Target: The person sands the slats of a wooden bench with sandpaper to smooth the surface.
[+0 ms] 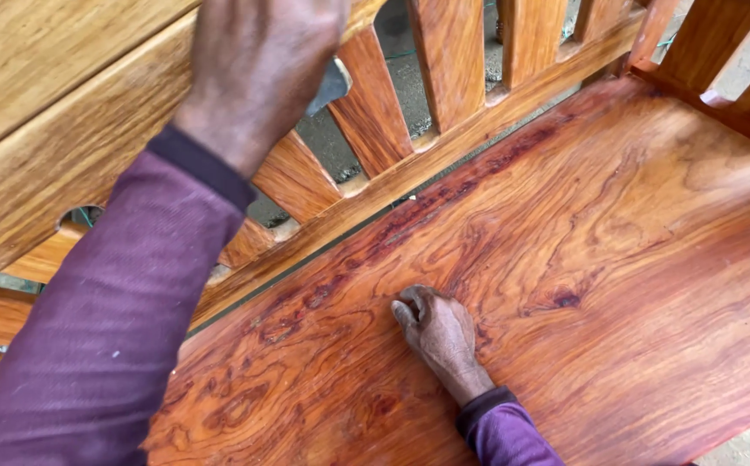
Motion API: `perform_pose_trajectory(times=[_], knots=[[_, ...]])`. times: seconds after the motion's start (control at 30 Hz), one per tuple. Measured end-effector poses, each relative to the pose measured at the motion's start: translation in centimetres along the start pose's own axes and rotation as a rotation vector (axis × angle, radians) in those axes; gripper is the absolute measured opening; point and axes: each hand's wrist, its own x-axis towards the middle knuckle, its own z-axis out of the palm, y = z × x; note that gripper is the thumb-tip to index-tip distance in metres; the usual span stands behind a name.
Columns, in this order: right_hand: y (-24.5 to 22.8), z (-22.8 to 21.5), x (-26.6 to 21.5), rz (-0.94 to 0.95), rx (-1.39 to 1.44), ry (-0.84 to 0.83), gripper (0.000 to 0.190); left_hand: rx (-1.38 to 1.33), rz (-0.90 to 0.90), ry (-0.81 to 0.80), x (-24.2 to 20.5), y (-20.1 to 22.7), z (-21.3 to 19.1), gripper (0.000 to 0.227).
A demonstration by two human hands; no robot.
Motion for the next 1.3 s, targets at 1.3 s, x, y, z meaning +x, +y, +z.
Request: perform_pose_trajectory(times=[1.3], knots=[[-0.5, -0.3, -0.3, -0.015, 0.047, 0.011, 0.023, -0.095, -0.006, -0.112, -1.5, -0.5, -2.4, 0.012]])
